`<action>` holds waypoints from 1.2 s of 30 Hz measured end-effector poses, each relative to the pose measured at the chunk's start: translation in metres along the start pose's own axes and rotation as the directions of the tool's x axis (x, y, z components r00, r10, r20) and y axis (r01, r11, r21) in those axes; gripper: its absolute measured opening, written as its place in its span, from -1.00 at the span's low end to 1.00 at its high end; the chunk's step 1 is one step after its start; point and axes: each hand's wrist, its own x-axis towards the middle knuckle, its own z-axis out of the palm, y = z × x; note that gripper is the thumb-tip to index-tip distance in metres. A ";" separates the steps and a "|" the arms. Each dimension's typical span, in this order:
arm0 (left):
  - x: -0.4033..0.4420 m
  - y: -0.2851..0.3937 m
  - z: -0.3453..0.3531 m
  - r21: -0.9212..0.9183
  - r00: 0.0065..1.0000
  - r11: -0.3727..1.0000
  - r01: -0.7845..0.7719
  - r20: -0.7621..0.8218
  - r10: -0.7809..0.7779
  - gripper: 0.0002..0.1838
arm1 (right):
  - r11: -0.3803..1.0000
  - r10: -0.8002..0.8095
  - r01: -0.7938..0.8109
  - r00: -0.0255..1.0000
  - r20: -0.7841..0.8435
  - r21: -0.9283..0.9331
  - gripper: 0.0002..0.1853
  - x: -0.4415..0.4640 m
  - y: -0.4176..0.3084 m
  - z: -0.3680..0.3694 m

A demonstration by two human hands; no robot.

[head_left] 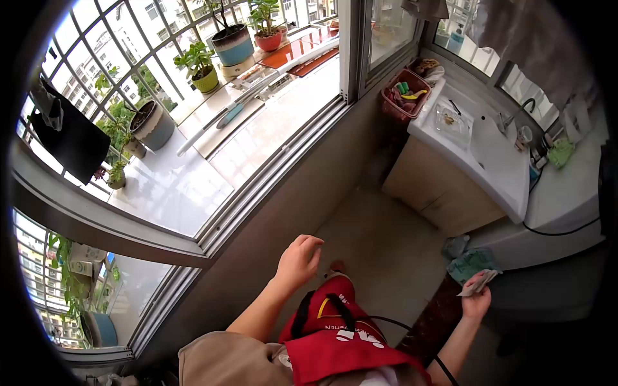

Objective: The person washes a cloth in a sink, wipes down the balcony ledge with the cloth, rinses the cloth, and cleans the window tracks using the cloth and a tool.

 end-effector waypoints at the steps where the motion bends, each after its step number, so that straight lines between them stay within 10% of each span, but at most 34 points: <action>1: 0.014 0.002 0.011 0.011 1.000 1.000 0.005 0.011 -0.005 -0.82 | 1.000 -0.011 0.011 1.000 0.005 -0.010 -0.69 0.009 -0.011 0.008; 15: 0.335 0.168 0.224 -0.272 0.853 0.875 -0.400 0.239 0.464 -0.80 | 0.893 -0.444 0.447 0.893 -0.069 0.043 -0.69 0.101 -0.157 0.106; 21: 0.417 0.229 0.324 -0.320 0.573 0.757 -0.570 0.505 0.645 -0.76 | 0.920 -0.365 0.379 0.921 -0.136 0.098 -0.68 0.176 -0.161 0.112; 26: 0.485 0.282 0.402 -0.139 0.529 0.678 -0.722 0.522 0.669 -0.65 | 0.970 -0.239 0.233 0.964 -0.119 -0.061 -0.66 0.258 -0.198 0.142; 36: 0.641 0.370 0.520 0.356 0.736 0.652 -0.669 0.435 0.518 -0.39 | 0.838 0.047 -0.144 0.980 -0.193 -0.526 -0.67 0.474 -0.241 0.206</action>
